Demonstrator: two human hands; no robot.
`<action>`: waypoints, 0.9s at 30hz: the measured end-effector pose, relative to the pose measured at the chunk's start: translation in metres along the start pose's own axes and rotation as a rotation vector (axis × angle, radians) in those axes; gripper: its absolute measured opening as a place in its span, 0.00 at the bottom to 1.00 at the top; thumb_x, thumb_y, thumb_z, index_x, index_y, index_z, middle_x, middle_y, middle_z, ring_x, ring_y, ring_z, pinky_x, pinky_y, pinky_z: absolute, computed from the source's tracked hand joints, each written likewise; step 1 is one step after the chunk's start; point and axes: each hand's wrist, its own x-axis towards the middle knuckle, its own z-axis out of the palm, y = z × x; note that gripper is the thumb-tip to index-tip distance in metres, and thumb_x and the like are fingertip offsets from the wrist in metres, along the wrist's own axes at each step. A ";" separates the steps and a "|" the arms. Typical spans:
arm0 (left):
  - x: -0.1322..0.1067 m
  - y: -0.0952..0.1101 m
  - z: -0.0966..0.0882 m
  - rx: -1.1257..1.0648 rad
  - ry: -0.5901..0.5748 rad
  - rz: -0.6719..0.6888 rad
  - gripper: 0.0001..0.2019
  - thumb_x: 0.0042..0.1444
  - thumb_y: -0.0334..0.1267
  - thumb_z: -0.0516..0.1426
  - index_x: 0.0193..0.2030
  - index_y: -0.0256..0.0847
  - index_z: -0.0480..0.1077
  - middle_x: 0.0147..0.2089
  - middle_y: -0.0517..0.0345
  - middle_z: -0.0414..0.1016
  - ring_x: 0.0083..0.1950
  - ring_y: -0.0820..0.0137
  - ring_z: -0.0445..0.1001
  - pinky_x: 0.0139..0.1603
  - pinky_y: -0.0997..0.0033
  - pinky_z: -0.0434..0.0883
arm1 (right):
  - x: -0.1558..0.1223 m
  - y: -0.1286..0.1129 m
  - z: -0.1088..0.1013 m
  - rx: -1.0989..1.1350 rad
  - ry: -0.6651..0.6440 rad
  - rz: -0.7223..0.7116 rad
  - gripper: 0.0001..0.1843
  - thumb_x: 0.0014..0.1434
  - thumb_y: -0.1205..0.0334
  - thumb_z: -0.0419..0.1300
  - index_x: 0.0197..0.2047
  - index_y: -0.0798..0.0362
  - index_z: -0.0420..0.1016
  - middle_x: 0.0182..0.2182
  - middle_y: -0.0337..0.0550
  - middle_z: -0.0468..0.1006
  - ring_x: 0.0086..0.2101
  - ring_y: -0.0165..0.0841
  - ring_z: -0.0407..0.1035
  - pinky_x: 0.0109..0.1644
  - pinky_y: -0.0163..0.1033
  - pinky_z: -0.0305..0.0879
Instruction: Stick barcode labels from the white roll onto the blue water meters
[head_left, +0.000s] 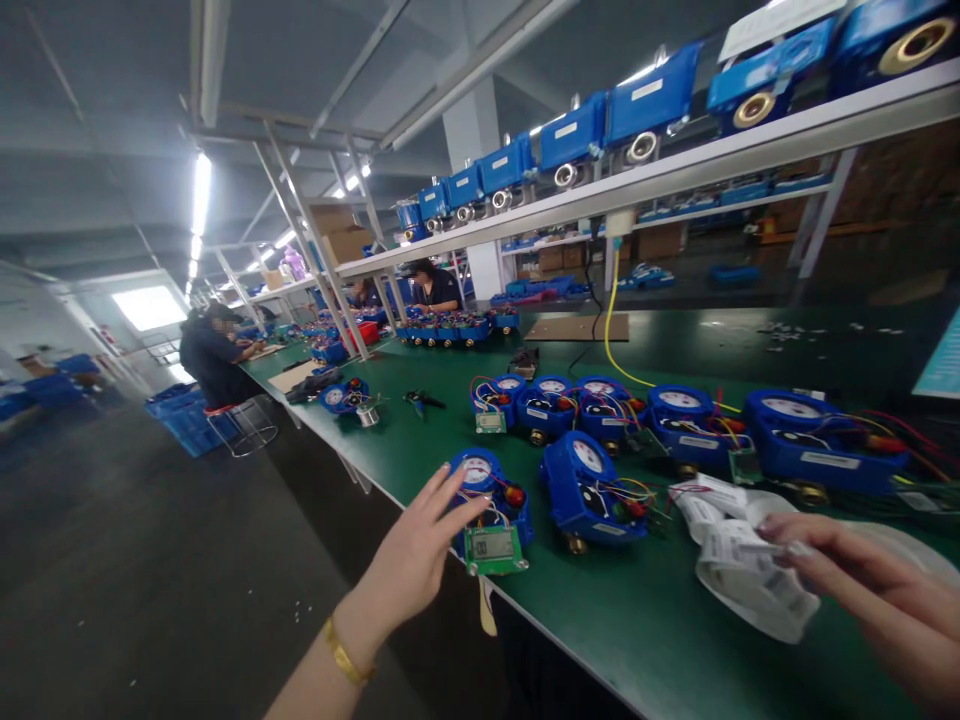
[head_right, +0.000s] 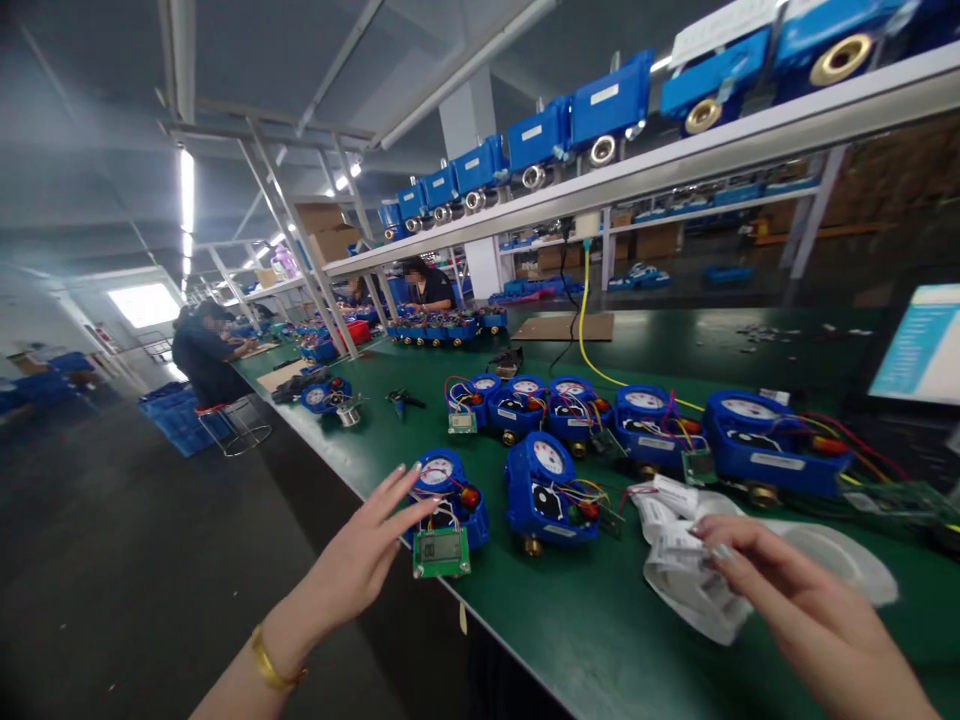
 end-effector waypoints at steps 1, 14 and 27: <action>0.001 0.000 0.003 0.023 -0.047 0.030 0.31 0.56 0.20 0.43 0.63 0.51 0.54 0.70 0.58 0.43 0.71 0.63 0.37 0.67 0.50 0.52 | -0.002 -0.011 0.008 0.028 -0.060 0.004 0.21 0.43 0.34 0.61 0.29 0.42 0.78 0.36 0.50 0.79 0.40 0.46 0.73 0.40 0.41 0.73; 0.013 -0.022 0.028 -0.332 0.099 0.067 0.12 0.62 0.43 0.49 0.45 0.46 0.71 0.53 0.55 0.73 0.60 0.66 0.65 0.65 0.55 0.56 | -0.054 -0.099 0.110 0.255 -0.324 -0.053 0.16 0.57 0.48 0.54 0.28 0.49 0.72 0.37 0.49 0.76 0.38 0.39 0.73 0.40 0.40 0.72; 0.030 -0.003 0.079 -0.532 0.607 -0.464 0.18 0.62 0.45 0.45 0.35 0.36 0.71 0.35 0.52 0.76 0.38 0.66 0.73 0.41 0.69 0.69 | -0.055 -0.118 0.192 0.199 -0.183 -0.133 0.08 0.59 0.62 0.52 0.30 0.52 0.68 0.52 0.53 0.66 0.56 0.41 0.58 0.54 0.47 0.59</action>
